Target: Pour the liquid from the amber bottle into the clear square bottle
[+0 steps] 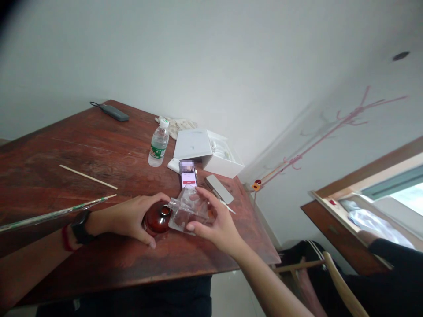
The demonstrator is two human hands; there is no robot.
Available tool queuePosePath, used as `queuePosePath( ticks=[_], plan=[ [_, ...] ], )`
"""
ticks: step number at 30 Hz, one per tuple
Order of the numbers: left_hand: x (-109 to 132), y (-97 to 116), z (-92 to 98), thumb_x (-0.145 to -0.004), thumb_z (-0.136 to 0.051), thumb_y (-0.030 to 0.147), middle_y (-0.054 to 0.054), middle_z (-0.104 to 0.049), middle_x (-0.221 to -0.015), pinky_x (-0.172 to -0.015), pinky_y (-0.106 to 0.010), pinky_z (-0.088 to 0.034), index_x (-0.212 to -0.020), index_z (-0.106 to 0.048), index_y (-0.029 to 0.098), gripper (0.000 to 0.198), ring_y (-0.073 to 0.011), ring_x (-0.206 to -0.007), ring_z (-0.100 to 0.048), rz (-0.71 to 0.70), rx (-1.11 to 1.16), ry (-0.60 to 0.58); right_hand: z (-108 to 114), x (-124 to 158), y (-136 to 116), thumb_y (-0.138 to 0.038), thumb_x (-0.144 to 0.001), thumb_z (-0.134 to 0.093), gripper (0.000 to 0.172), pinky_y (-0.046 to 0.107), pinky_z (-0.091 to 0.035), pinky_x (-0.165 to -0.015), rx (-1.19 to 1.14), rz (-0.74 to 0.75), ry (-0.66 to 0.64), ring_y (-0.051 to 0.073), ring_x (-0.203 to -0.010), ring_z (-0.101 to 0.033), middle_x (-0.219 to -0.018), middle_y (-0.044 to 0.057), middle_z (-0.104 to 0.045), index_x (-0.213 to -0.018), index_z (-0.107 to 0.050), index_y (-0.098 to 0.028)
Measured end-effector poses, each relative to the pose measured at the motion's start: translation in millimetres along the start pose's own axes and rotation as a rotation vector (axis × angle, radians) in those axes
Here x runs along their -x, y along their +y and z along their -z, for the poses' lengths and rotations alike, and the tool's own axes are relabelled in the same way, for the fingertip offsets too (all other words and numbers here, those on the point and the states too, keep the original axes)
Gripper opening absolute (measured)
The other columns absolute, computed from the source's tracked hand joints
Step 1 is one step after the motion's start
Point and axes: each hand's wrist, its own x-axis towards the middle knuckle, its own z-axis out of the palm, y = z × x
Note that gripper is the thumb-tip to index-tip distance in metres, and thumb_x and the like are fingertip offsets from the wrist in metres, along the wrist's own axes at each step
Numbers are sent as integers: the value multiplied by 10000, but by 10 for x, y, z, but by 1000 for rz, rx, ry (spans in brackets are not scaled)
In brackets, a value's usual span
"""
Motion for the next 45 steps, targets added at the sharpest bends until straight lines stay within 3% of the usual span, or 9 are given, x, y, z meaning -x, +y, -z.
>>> queuePosePath(
  ticks=[5,10,14,19,24,27,32,41,45],
  plan=[
    [-12,0,3,-572,-1029,576,-103,-726,-1376,-1019,-446,-531,-1367,-504,272,1000,-414,-1252,-706,-1,33,-8,-76,-40,171,-754,-748,-841,898,613,-511,-1157,-272,-86,31,406,-1342,-671,-1467,181,-677,-1455,-603,-255],
    [-17,12,22,-644,-975,644,-71,-747,-1296,-954,-393,-547,-1286,-542,259,865,-358,-1173,-735,-78,159,-9,-221,-184,345,-818,-732,-796,997,600,-539,-1112,-500,-172,36,407,-1299,-692,-1468,201,-668,-1506,-527,-251],
    [-8,45,37,-647,-974,679,-55,-757,-1247,-909,-363,-562,-1236,-581,247,829,-326,-1108,-746,-81,251,-15,-378,-387,399,-675,-750,-875,868,544,-550,-1107,-705,-145,62,359,-1290,-693,-1449,180,-675,-1446,-567,-258],
    [-4,70,35,-686,-963,671,-56,-761,-1260,-1004,-387,-559,-1270,-633,239,797,-302,-1103,-742,-149,280,22,-514,-604,393,-498,-722,-947,681,445,-603,-1018,-931,-146,125,284,-1157,-731,-1318,99,-726,-1313,-677,-294],
    [-2,84,56,-678,-975,651,-69,-748,-1343,-1053,-412,-569,-1379,-616,259,881,-329,-1193,-732,-95,201,16,-714,-586,454,-383,-735,-975,764,415,-607,-1020,-1129,-106,70,262,-1168,-732,-1354,75,-687,-1416,-633,-326],
    [-9,117,84,-694,-976,622,-89,-703,-1451,-1137,-452,-531,-1488,-573,274,956,-374,-1329,-676,-83,166,11,-863,-490,482,-368,-776,-962,723,390,-632,-963,-1171,-116,53,253,-1151,-737,-1340,70,-680,-1414,-624,-337],
    [18,108,116,-666,-1010,537,-95,-689,-1484,-1144,-461,-538,-1484,-589,297,951,-367,-1309,-693,-2,89,-26,-993,-381,468,-408,-845,-912,595,442,-643,-963,-1211,-96,114,264,-1130,-739,-1291,64,-703,-1358,-620,-334],
    [58,125,157,-590,-1051,448,-86,-708,-1444,-1098,-435,-570,-1470,-595,316,1000,-353,-1263,-712,68,61,-29,-1026,-437,459,-374,-852,-919,603,468,-574,-1086,-1236,-3,45,250,-1190,-731,-1292,76,-715,-1315,-539,-302],
    [25,151,184,-609,-1041,449,-84,-719,-1418,-1127,-461,-546,-1468,-612,312,970,-361,-1270,-700,67,48,-59,-1070,-451,495,-314,-814,-952,674,450,-610,-1038,-1218,2,26,258,-1246,-717,-1455,96,-613,-1326,-514,-317]
  ],
)
